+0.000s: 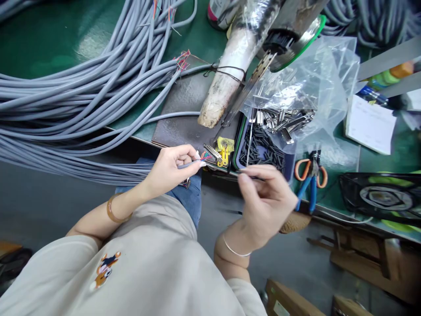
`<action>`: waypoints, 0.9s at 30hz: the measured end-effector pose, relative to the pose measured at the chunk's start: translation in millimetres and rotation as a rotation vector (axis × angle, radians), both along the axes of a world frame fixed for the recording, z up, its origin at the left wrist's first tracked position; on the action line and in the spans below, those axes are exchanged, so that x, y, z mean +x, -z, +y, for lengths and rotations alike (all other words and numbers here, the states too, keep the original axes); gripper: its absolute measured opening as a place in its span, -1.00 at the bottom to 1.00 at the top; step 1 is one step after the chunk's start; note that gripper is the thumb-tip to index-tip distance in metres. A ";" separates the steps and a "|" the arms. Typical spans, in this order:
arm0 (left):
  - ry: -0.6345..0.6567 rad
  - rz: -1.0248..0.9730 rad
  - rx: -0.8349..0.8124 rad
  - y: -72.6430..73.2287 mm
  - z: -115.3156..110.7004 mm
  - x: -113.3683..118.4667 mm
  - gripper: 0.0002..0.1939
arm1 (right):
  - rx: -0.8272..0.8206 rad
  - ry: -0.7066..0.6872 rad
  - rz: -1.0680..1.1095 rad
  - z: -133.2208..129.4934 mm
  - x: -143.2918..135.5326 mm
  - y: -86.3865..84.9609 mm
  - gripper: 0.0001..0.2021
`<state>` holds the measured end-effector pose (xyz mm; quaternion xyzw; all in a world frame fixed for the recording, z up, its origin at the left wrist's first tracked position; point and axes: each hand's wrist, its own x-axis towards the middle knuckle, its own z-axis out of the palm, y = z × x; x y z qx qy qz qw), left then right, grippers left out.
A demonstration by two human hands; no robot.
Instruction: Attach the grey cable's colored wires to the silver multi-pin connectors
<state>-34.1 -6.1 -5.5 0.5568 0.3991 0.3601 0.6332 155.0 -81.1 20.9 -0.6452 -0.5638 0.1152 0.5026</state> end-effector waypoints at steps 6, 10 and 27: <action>-0.005 0.055 0.045 -2.9 0.3 0.9 -0.84 | -0.077 0.000 0.081 0.7 -24.1 13.3 -0.88; 0.012 0.053 0.042 -4.2 0.7 0.7 -0.82 | -0.075 -0.007 0.056 4.3 -25.1 17.6 -0.87; 0.088 0.072 0.193 -3.9 -5.2 -10.6 -0.82 | -0.002 -0.124 -0.258 10.1 -29.3 25.7 -0.71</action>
